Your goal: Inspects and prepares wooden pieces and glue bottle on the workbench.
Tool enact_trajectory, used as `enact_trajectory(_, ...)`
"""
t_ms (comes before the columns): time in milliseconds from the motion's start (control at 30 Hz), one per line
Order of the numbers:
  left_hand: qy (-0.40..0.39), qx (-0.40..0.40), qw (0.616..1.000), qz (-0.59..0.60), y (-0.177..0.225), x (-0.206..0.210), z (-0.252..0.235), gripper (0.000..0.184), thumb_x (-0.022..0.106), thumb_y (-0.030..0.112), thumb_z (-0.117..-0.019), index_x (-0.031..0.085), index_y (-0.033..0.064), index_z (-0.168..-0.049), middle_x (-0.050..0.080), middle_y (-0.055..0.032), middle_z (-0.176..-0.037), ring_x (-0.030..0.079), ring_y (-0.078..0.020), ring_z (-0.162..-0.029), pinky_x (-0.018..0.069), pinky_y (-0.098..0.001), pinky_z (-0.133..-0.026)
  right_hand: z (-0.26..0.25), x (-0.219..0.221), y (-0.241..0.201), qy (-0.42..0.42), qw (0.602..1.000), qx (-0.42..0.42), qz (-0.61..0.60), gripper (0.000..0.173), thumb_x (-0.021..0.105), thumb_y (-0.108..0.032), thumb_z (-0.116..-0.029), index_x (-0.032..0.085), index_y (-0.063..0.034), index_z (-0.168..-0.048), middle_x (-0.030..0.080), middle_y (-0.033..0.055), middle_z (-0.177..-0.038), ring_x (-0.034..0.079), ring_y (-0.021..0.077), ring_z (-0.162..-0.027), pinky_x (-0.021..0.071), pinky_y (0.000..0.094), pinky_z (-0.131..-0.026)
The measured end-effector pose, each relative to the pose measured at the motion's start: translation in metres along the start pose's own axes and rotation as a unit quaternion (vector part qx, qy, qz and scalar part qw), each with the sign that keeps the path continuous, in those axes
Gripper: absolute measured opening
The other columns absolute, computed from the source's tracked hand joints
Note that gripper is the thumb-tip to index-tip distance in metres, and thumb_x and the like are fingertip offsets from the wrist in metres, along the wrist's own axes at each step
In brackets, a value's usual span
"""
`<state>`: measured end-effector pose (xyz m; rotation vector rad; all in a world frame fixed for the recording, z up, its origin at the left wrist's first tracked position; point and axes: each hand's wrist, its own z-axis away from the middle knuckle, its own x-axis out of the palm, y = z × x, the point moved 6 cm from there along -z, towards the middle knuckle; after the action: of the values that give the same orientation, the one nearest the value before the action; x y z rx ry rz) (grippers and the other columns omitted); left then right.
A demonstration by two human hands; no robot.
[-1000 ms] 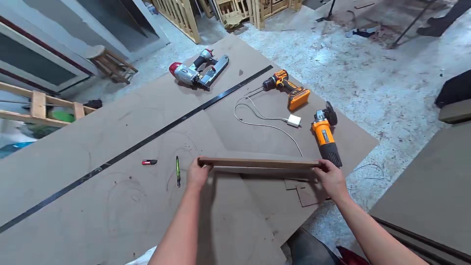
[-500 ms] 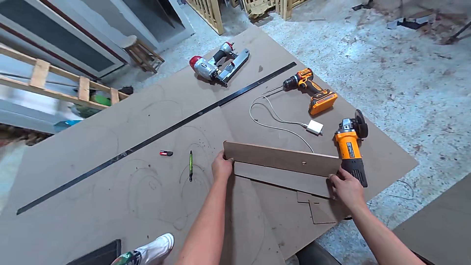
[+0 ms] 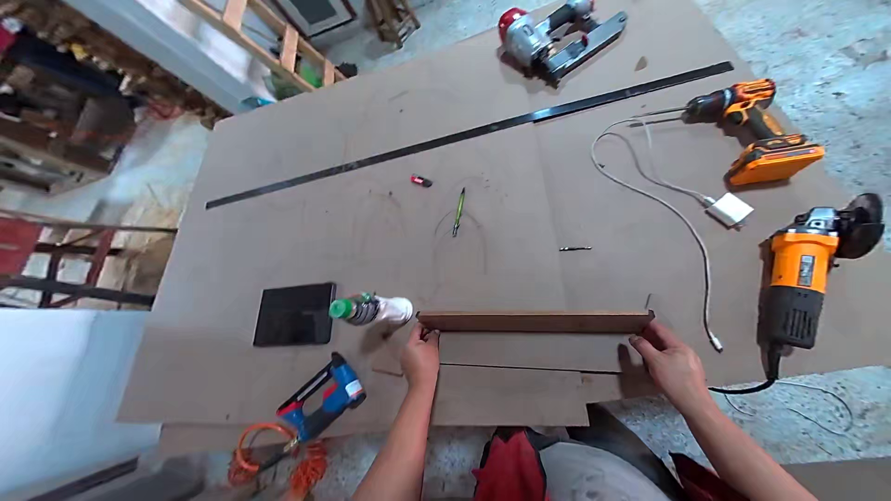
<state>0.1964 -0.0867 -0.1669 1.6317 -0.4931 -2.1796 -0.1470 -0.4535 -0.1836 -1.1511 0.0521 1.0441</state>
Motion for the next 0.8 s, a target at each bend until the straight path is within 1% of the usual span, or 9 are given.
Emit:
enact_trajectory(100,0.015,-0.001,1.0,0.003,-0.032,-0.017,0.005,0.027,0.072,0.023,-0.0963,0.072,0.0097,-0.12,0.075,-0.0121,-0.113,0.07,-0.0299,-0.109,0.0525,-0.0594,-0.099,0.003,0.016,-0.015,-0.028,0.999,-0.033,0.023,0.039,0.068,-0.041,-0.0979,0.069,-0.019,-0.131,0.074,0.0076,-0.114,0.07,0.0238,-0.107,0.0539,0.0589,-0.094)
enact_trajectory(167,0.011,0.006,1.0,0.0,-0.04,-0.022,0.005,0.029,0.072,0.023,-0.0963,0.071,0.0065,-0.12,0.074,-0.0161,-0.115,0.069,-0.0348,-0.112,0.0507,-0.0624,-0.1,0.003,0.018,-0.024,-0.04,0.999,-0.033,0.001,0.046,0.06,-0.052,-0.1,0.071,-0.0164,-0.126,0.073,0.0117,-0.113,0.069,0.0279,-0.108,0.0522,0.0615,-0.095)
enact_trajectory(233,0.003,0.012,1.0,-0.009,-0.045,-0.025,0.004,0.029,0.07,0.023,-0.0973,0.07,0.0054,-0.121,0.073,-0.0185,-0.116,0.068,-0.0386,-0.112,0.0496,-0.0653,-0.099,0.002,0.021,-0.03,-0.042,0.998,-0.015,-0.041,0.056,0.048,-0.061,-0.102,0.071,-0.0136,-0.12,0.073,0.0122,-0.113,0.069,0.0269,-0.111,0.0527,0.0577,-0.099)
enact_trajectory(300,0.0,0.025,0.999,-0.022,-0.046,-0.028,0.003,0.028,0.069,0.023,-0.0978,0.071,0.0084,-0.122,0.073,-0.0169,-0.116,0.068,-0.0382,-0.113,0.0497,-0.0655,-0.098,0.002,0.023,-0.035,-0.036,0.997,0.014,-0.063,0.065,0.045,-0.068,-0.1003,0.072,-0.0123,-0.123,0.073,0.0129,-0.117,0.069,0.0271,-0.114,0.0526,0.0558,-0.102)
enact_trajectory(433,-0.055,0.045,0.997,0.025,-0.044,-0.036,-0.005,0.023,0.073,0.025,-0.0952,0.076,0.0102,-0.113,0.075,-0.0132,-0.11,0.07,-0.0338,-0.11,0.0499,-0.0648,-0.099,0.001,0.021,-0.039,-0.026,0.996,0.022,-0.079,0.067,0.05,-0.068,-0.0981,0.071,-0.0103,-0.123,0.073,0.0137,-0.116,0.069,0.0264,-0.113,0.0537,0.054,-0.101)
enact_trajectory(533,-0.14,0.025,0.98,0.137,-0.046,-0.04,-0.006,0.033,0.078,0.033,-0.0919,0.075,0.0095,-0.114,0.074,-0.0112,-0.113,0.068,-0.0276,-0.113,0.0508,-0.0584,-0.102,0.001,0.022,-0.033,-0.034,0.995,0.012,-0.096,0.065,0.051,-0.066,-0.0989,0.068,-0.0105,-0.128,0.071,0.0135,-0.122,0.068,0.0258,-0.117,0.0532,0.0523,-0.103)
enact_trajectory(600,-0.189,0.009,0.96,0.206,-0.047,-0.04,-0.004,0.049,0.069,0.046,-0.0957,0.07,0.0058,-0.123,0.071,-0.0155,-0.121,0.065,-0.0304,-0.117,0.0497,-0.057,-0.103,0.001,0.022,-0.028,-0.037,0.995,0.004,-0.094,0.069,0.05,-0.069,-0.0978,0.067,-0.0112,-0.132,0.07,0.0133,-0.126,0.066,0.0265,-0.12,0.0525,0.0529,-0.104)
enact_trajectory(700,-0.24,-0.022,0.935,0.262,-0.047,-0.036,-0.003,0.075,0.042,0.066,-0.101,0.052,0.0073,-0.146,0.055,-0.0159,-0.147,0.053,-0.0307,-0.136,0.0454,-0.0537,-0.112,0.004,0.02,-0.027,-0.032,0.996,0.005,-0.082,0.073,0.047,-0.073,-0.0961,0.066,-0.0138,-0.133,0.07,0.0134,-0.126,0.066,0.0277,-0.12,0.0519,0.0552,-0.104)
enact_trajectory(800,-0.235,-0.051,0.936,0.258,-0.043,-0.039,-0.006,0.077,0.035,0.068,-0.1022,0.051,0.0071,-0.147,0.055,-0.0162,-0.147,0.053,-0.0322,-0.136,0.0464,-0.0575,-0.109,0.003,0.022,-0.029,-0.031,0.994,0.01,-0.105,0.07,0.049,-0.071,-0.0972,0.066,-0.0135,-0.133,0.071,0.0122,-0.125,0.068,0.0264,-0.117,0.0543,0.0535,-0.102)
